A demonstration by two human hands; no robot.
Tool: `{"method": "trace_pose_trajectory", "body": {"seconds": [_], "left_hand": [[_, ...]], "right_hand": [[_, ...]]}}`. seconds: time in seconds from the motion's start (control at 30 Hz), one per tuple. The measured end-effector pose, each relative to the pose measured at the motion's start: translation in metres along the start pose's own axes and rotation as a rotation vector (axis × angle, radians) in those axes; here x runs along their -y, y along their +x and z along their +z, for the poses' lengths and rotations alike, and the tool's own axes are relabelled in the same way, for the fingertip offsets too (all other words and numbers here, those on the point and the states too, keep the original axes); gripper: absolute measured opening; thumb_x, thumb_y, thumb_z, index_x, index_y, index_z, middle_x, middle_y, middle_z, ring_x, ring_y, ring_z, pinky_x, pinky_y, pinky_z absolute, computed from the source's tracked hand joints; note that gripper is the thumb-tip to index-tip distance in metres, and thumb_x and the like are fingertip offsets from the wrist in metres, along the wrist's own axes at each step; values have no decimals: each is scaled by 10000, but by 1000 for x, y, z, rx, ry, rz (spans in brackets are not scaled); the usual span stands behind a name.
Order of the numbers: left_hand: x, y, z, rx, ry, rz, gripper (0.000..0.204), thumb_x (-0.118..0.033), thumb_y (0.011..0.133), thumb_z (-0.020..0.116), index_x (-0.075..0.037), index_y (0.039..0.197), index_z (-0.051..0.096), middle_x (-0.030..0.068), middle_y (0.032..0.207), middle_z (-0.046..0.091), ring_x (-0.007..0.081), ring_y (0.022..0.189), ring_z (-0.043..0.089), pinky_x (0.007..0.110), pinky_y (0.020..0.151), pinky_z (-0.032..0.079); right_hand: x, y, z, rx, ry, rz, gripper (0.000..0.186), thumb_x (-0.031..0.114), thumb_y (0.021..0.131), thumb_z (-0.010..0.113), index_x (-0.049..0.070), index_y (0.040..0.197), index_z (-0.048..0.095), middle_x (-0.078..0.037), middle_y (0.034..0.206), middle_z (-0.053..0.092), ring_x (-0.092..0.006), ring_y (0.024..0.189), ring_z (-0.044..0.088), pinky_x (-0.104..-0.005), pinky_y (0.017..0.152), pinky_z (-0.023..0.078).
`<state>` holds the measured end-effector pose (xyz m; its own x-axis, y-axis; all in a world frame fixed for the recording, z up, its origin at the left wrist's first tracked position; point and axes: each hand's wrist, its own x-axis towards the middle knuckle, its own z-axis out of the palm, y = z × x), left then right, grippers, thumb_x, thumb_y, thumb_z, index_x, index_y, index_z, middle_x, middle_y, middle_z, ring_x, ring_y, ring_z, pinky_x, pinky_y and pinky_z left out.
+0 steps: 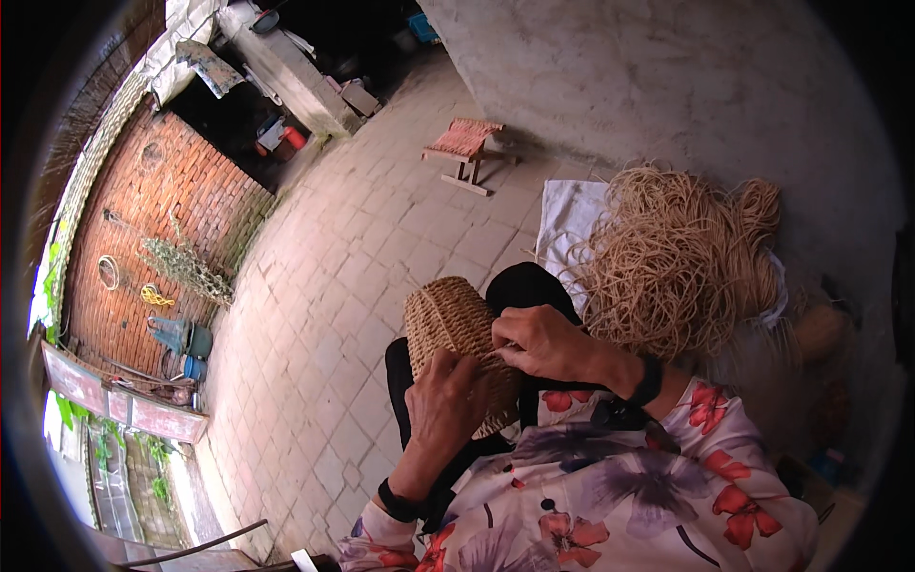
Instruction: The person is weaving a straw basket using a weaving tool and scissors.
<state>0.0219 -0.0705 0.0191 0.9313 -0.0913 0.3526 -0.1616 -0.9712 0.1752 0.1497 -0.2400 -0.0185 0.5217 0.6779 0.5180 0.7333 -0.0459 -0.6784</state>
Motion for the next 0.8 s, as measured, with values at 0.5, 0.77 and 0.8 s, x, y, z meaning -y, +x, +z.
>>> {"method": "trace_pose_trajectory", "body": {"seconds": [0.5,0.77,0.8], "left_hand": [[-9,-6,2,-89,-348,-140,459,38,860,571,-83,1302,560,187,1002,707,350,844,710,419,707,557],[-17,-5,-1,32,-286,-166,545,51,867,533,-81,1393,475,196,1026,721,384,840,710,436,716,557],[-18,-5,-1,23,-313,-177,545,44,872,532,-80,1400,469,199,1031,720,390,826,709,437,709,556]], "right_hand": [[4,1,47,-143,-100,19,135,94,781,669,31,818,555,-150,768,608,-375,712,636,-455,638,527],[16,-10,19,-87,-67,139,134,135,786,674,38,828,591,-138,808,647,-369,759,658,-464,683,535],[12,-9,25,-104,-55,117,136,138,785,677,40,819,590,-141,804,644,-370,757,657,-467,677,532]]}}
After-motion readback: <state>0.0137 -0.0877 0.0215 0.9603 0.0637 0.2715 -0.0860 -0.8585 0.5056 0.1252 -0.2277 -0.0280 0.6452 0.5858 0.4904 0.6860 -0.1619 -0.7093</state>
